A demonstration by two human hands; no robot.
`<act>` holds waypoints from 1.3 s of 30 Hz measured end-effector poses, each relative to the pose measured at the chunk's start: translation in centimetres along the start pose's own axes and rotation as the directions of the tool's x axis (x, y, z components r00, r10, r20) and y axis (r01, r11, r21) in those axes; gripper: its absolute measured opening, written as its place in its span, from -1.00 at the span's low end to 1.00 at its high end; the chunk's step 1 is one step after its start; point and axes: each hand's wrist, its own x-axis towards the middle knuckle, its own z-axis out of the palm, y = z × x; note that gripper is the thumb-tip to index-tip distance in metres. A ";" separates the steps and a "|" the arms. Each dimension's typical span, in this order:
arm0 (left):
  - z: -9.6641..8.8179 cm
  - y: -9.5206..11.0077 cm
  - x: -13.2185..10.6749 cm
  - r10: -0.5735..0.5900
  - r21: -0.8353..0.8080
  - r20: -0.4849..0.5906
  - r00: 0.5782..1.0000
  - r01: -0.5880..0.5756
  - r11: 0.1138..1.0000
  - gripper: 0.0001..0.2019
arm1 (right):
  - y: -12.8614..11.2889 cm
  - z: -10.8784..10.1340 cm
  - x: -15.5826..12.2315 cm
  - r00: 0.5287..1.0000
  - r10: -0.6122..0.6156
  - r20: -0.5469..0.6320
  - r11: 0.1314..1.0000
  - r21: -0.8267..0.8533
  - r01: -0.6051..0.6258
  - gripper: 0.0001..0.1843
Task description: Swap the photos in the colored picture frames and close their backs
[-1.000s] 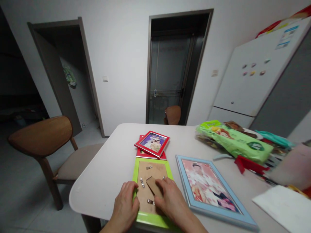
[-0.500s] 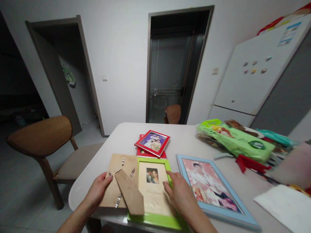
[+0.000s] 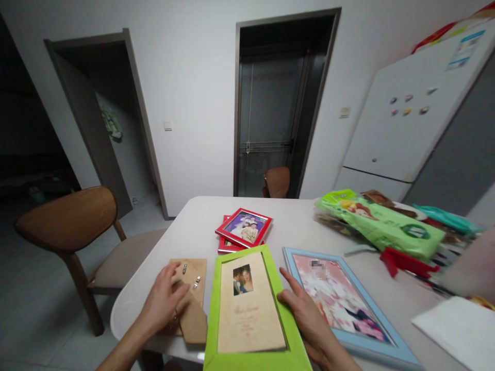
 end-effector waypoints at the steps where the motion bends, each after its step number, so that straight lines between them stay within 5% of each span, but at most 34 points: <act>1: 1.5 1.5 -0.7 0.041 -0.018 0.035 0.999 -0.041 0.999 -0.53 | -0.3 0.4 -0.5 1.000 0.001 0.021 0.997 0.075 -0.003 -0.18; 3: 4.6 4.8 -2.2 0.164 -0.152 0.171 0.972 -0.138 0.979 -0.45 | -0.9 1.3 -1.3 1.000 -0.019 0.011 0.996 0.092 0.018 -0.12; 6: 7.9 8.9 -3.6 0.232 -0.216 0.221 0.947 -0.184 0.959 -0.26 | -1.5 2.1 -1.7 0.997 -0.082 -0.012 0.996 0.017 0.082 -0.06; 10: 7.5 10.8 -2.6 0.243 -0.217 0.225 0.944 -0.194 0.957 -0.31 | -1.1 1.5 -0.9 0.990 -0.144 -0.004 0.983 -0.113 0.143 -0.11; 14: 3.4 8.3 -0.3 0.077 -0.342 0.106 0.991 -0.036 0.939 -0.39 | 0.0 -0.3 0.4 0.983 -0.169 -0.066 0.916 -0.379 0.132 -0.20; 18: 0.5 3.6 0.5 -0.039 -0.351 0.134 0.990 0.084 0.933 -0.41 | 1.4 -1.7 1.6 0.935 -0.338 -0.109 0.604 -0.787 0.127 -0.36; 20: 0.2 1.3 0.2 -0.085 -0.323 0.163 0.983 0.135 0.937 -0.41 | 2.2 -2.1 2.0 0.914 -0.400 -0.071 0.452 -0.883 0.129 -0.44; 24: 0.8 -1.7 -0.7 -0.129 -0.203 0.152 0.980 0.159 0.966 -0.40 | 3.4 -2.3 2.4 0.902 -0.431 0.029 0.286 -0.943 0.167 -0.55; 30: 0.4 -1.7 -1.4 0.004 0.030 0.130 0.992 -0.008 1.000 -0.53 | 3.8 -2.4 2.7 0.900 -0.424 0.100 0.153 -0.972 0.180 -0.64; 34: 0.1 -1.0 -2.0 0.075 0.138 0.115 0.990 -0.091 0.986 -0.58 | 3.4 -1.0 2.6 0.854 -0.507 0.120 0.261 -0.923 0.284 -0.59; 37: 0.7 -0.4 -3.1 0.167 0.166 0.167 0.972 -0.194 0.967 -0.53 | 3.8 1.8 2.7 0.887 -0.447 0.116 0.570 -0.727 0.382 -0.47; 39: 1.7 0.0 -4.1 0.244 0.155 0.274 0.930 -0.293 0.944 -0.44 | 4.1 4.0 2.9 0.950 -0.289 0.122 0.792 -0.528 0.308 -0.41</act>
